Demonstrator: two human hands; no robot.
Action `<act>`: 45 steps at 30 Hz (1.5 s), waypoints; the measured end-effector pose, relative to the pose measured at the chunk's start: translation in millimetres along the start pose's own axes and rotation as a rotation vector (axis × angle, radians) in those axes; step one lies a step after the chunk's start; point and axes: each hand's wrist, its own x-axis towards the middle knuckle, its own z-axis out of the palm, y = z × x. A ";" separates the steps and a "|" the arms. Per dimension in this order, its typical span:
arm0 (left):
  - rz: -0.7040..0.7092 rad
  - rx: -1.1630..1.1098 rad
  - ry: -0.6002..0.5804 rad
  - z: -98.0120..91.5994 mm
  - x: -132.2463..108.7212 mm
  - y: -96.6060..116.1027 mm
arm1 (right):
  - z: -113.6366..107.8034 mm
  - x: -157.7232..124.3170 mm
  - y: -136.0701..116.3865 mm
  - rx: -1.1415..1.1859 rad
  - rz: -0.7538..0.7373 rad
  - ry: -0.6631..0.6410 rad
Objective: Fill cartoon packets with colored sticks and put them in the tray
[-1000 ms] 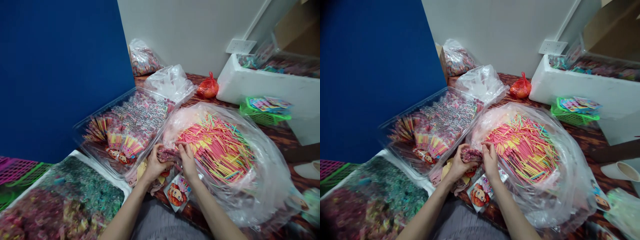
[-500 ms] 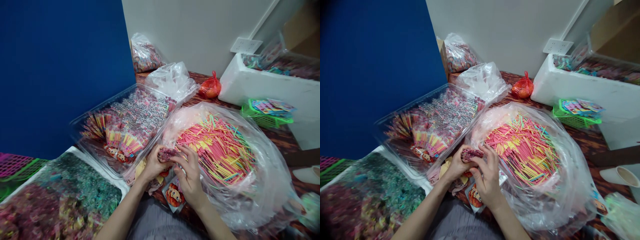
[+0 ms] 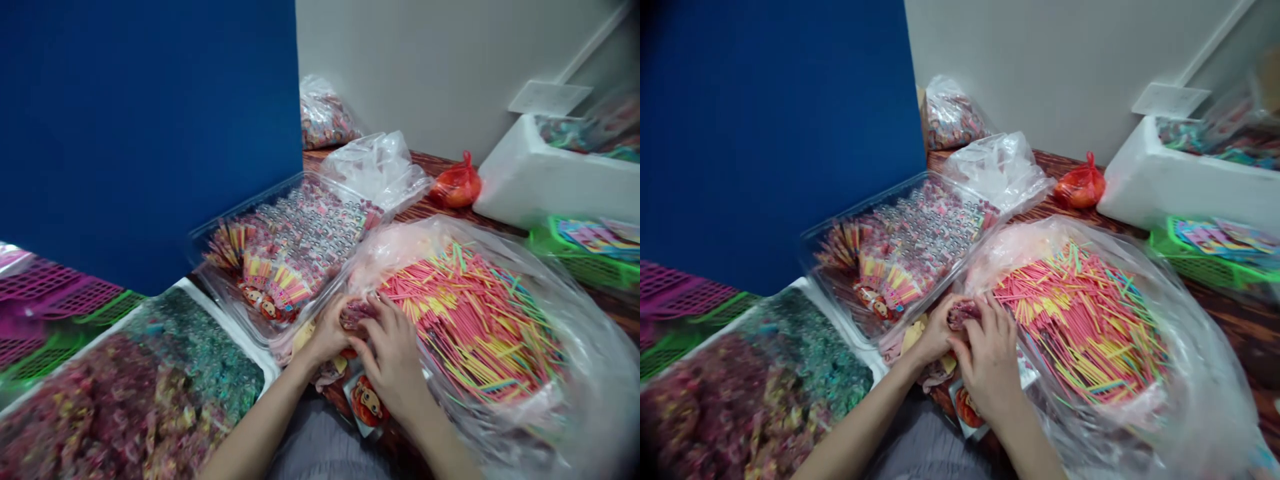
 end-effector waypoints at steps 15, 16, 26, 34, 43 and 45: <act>0.150 -0.219 0.071 -108.1 -15.3 144.1 | -49.0 -37.5 16.0 0.741 0.570 0.697; 0.078 -0.169 0.048 -131.1 -9.0 145.9 | -47.4 -41.2 19.4 0.722 0.592 0.643; -0.148 -0.067 0.451 -238.4 37.2 89.2 | -17.7 55.1 -41.0 0.304 -0.279 -0.172; -0.182 -0.137 0.351 -244.1 44.4 89.8 | 93.2 151.2 -100.2 -0.308 -0.832 -0.546; -0.333 -0.072 -0.069 -252.8 43.9 73.1 | 104.5 152.4 -93.9 -0.422 -0.829 -0.754; -0.386 -0.061 -0.186 -255.1 49.0 67.6 | 101.8 154.5 -90.6 -0.368 -0.805 -0.743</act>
